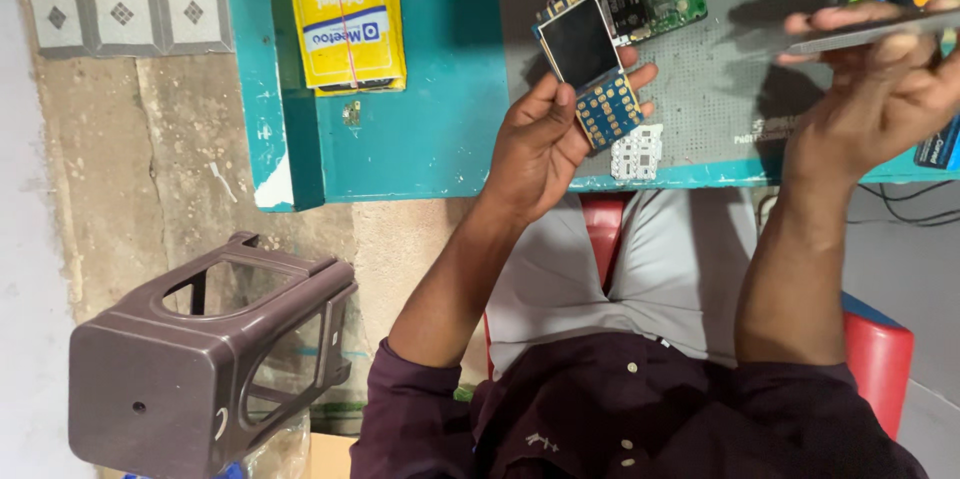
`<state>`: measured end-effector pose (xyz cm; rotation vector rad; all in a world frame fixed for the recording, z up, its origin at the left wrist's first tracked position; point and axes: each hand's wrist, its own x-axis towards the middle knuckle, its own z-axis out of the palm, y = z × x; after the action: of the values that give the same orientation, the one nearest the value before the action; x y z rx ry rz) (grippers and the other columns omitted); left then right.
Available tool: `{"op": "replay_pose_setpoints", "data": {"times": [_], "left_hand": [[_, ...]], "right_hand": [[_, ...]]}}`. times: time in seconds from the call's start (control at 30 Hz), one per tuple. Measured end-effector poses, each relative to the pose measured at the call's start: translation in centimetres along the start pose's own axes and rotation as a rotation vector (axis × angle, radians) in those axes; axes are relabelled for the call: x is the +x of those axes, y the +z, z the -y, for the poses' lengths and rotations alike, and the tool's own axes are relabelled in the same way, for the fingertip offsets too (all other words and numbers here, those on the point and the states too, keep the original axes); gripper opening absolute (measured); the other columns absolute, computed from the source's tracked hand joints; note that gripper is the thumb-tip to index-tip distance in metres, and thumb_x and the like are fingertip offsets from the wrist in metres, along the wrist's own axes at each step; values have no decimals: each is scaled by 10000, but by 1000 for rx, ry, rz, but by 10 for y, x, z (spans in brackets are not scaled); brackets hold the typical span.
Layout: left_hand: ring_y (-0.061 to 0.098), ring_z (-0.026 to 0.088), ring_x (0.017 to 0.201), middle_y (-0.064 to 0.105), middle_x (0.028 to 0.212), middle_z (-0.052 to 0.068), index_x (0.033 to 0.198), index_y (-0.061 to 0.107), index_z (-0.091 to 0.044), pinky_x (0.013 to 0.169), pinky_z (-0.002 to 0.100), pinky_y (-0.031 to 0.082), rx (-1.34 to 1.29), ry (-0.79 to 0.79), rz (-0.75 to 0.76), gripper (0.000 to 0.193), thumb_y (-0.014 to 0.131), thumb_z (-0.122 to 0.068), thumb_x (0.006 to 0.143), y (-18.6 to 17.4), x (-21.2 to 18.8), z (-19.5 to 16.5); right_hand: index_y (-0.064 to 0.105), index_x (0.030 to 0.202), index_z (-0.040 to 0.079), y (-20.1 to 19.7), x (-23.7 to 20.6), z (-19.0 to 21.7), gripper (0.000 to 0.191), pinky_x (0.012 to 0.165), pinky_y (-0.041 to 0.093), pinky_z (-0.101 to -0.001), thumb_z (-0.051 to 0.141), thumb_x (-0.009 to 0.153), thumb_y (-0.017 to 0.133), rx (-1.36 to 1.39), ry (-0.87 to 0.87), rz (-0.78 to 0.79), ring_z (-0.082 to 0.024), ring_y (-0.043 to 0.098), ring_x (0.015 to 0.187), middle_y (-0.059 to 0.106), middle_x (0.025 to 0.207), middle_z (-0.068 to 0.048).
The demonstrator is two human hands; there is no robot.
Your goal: The person holds a disassembled mobile phone and uses a green-handled screwdriver to work on the keypad area. They then use tweezers to manipulate small components on the circuit board.
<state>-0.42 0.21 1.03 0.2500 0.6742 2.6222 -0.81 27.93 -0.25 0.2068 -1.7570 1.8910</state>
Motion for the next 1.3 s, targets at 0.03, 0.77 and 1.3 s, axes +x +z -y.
{"op": "replay_pose_setpoints", "data": {"times": [0.03,0.77,1.3], "left_hand": [[418,409,1488,480,1534,206,1524,424,20,1211,562,451,6,-1,-4,462,492,-259,1162,0,1,1],[398,344,1529,465,1578,137,1544,394,-29,1232,537,445,115,-21,-23,517,551,-322,1148,2,0,4],[457,357,1486,466,1548,196,1576,323,-40,1173,496,533,228,-16,-28,510,562,-83,1127,-1,2,13]], "right_hand": [[340,1551,46,-4,-1,-3,428,758,689,-393,220,1233,566,91,45,-34,-300,750,918,689,1098,-212],[302,1226,80,69,-50,45,479,751,642,-294,-185,1121,687,-47,178,154,-300,760,969,685,1110,-315],[232,1230,86,86,-50,52,536,786,600,-244,-226,1060,633,-233,-9,253,-237,713,938,669,1064,-301]]}}
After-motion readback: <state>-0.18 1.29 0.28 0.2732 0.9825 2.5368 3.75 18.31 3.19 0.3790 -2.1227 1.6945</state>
